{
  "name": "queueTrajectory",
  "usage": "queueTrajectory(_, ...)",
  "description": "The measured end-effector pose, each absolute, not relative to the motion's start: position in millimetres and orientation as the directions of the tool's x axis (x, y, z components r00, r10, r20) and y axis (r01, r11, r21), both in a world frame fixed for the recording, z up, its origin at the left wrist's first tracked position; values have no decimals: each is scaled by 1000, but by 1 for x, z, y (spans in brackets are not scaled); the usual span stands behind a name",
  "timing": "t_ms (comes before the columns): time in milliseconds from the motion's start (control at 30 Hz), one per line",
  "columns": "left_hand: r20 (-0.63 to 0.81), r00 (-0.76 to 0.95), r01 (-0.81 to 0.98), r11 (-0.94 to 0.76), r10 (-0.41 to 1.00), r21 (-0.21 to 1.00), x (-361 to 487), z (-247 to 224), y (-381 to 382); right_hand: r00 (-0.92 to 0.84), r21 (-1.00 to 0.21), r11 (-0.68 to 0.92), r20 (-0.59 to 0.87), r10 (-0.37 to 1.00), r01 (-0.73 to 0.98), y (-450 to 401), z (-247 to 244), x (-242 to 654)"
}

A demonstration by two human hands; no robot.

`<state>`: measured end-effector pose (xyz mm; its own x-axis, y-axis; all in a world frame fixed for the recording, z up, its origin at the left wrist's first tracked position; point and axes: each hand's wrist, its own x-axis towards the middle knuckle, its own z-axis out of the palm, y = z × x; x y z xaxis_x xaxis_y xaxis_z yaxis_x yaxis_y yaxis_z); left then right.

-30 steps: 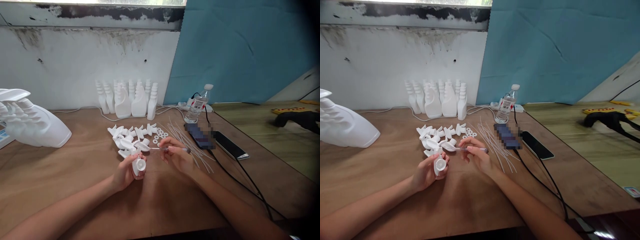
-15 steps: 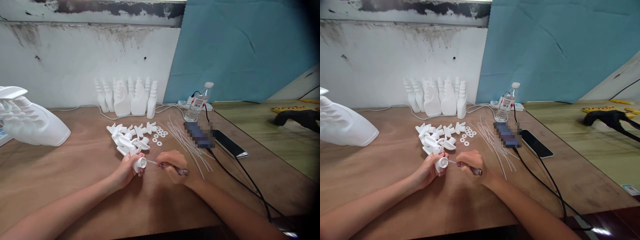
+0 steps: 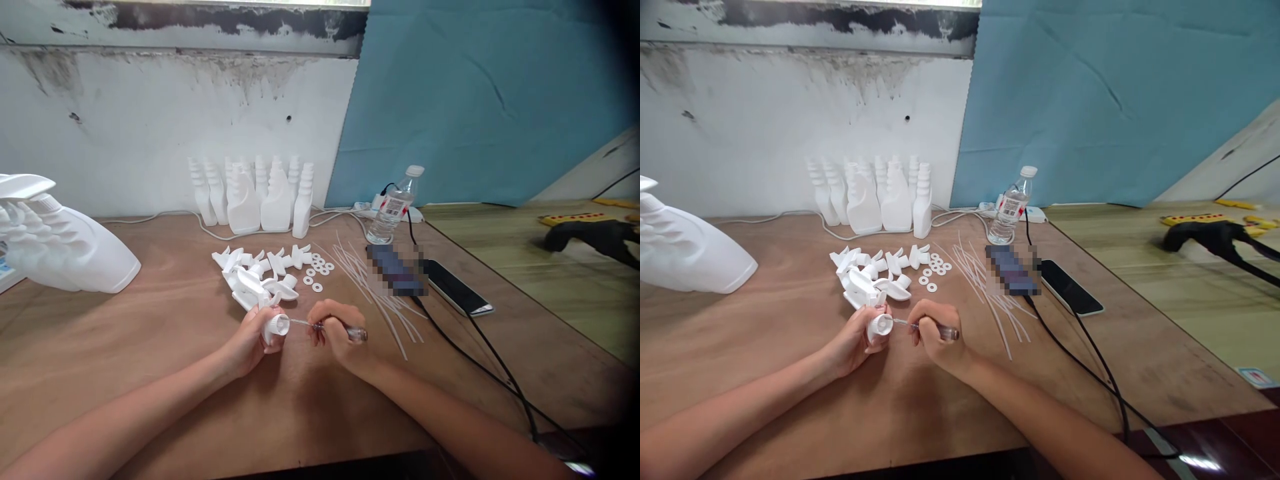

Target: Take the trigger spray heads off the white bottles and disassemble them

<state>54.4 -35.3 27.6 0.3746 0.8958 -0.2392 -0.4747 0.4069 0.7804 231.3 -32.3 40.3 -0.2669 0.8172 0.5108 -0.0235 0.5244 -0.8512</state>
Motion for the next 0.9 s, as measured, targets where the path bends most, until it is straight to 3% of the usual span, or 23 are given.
queueTrajectory(133,-258,493,-507,515,831,691,50,25,-33,-261,-860,478,509,820,-176,-34,40,228)
queueTrajectory(300,-281,533,-479,559,798,677,50,25,-32,-322,-943,177,267,908,-283,-27,46,229)
queueTrajectory(467,-294,584,-461,608,756,647,49,24,-32,-343,-918,-70,75,936,-391,-17,47,231)
queueTrajectory(700,-331,601,-470,657,727,589,48,26,-32,-461,-862,-317,-113,880,-395,-10,42,231)
queueTrajectory(900,-343,587,-444,646,734,621,48,27,-33,-608,-788,-477,-169,776,-390,-9,35,226)
